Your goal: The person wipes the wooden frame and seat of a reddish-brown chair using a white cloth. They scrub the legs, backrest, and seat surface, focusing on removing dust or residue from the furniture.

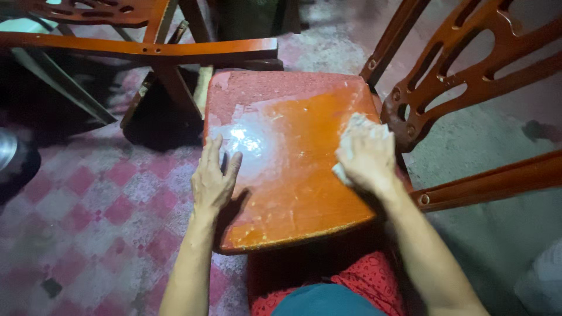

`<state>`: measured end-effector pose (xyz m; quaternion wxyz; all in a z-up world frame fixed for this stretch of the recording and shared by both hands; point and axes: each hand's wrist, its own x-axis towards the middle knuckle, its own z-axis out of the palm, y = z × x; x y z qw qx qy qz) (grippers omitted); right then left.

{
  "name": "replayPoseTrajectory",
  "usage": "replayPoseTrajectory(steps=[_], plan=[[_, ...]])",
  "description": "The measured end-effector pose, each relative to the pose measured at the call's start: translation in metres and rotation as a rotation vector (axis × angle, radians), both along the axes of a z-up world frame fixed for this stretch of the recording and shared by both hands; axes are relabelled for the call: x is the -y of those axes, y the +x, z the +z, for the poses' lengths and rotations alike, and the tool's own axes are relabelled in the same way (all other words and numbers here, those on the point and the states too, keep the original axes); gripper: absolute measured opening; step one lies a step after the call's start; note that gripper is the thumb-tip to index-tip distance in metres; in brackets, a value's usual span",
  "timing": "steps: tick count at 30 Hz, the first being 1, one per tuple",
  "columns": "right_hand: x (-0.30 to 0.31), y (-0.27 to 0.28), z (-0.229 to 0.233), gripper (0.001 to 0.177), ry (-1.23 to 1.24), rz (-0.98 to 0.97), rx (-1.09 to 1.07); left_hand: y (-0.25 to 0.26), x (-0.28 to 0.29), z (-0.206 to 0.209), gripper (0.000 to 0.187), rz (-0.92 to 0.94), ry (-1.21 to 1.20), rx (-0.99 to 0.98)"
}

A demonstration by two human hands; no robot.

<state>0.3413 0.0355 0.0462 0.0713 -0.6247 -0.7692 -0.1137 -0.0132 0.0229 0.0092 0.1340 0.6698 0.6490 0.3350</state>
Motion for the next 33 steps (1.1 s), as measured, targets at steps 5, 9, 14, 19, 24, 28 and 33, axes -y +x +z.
replayPoseTrajectory(steps=[5, 9, 14, 19, 24, 28, 33], plan=[[-0.047, 0.0, -0.043, 0.065, 0.197, 0.101, -0.055, 0.003, -0.002, 0.007, 0.08, 0.025, -0.044, -0.005], [-0.061, -0.064, -0.043, 0.053, -0.011, 0.302, -0.055, 0.005, -0.003, 0.004, 0.083, 0.027, -0.058, -0.009], [-0.042, -0.144, -0.049, 0.06, 0.07, 0.473, -0.279, 0.015, -0.007, -0.002, 0.087, 0.004, -0.061, -0.068], [0.022, -0.111, -0.032, 0.058, 0.007, 0.641, -0.31, 0.039, -0.004, 0.0, 0.087, 0.005, -0.108, -0.097], [0.033, -0.036, -0.016, 0.065, -0.08, 0.599, 0.019, 0.043, -0.007, -0.003, 0.085, -0.016, -0.135, -0.064], [-0.007, -0.005, -0.038, 0.06, 0.042, 0.368, -0.024, 0.048, -0.012, -0.005, 0.085, -0.022, -0.129, -0.085], [-0.065, -0.028, -0.058, 0.06, -0.015, 0.23, -0.15, 0.058, -0.009, -0.01, 0.083, -0.053, -0.098, -0.019]])
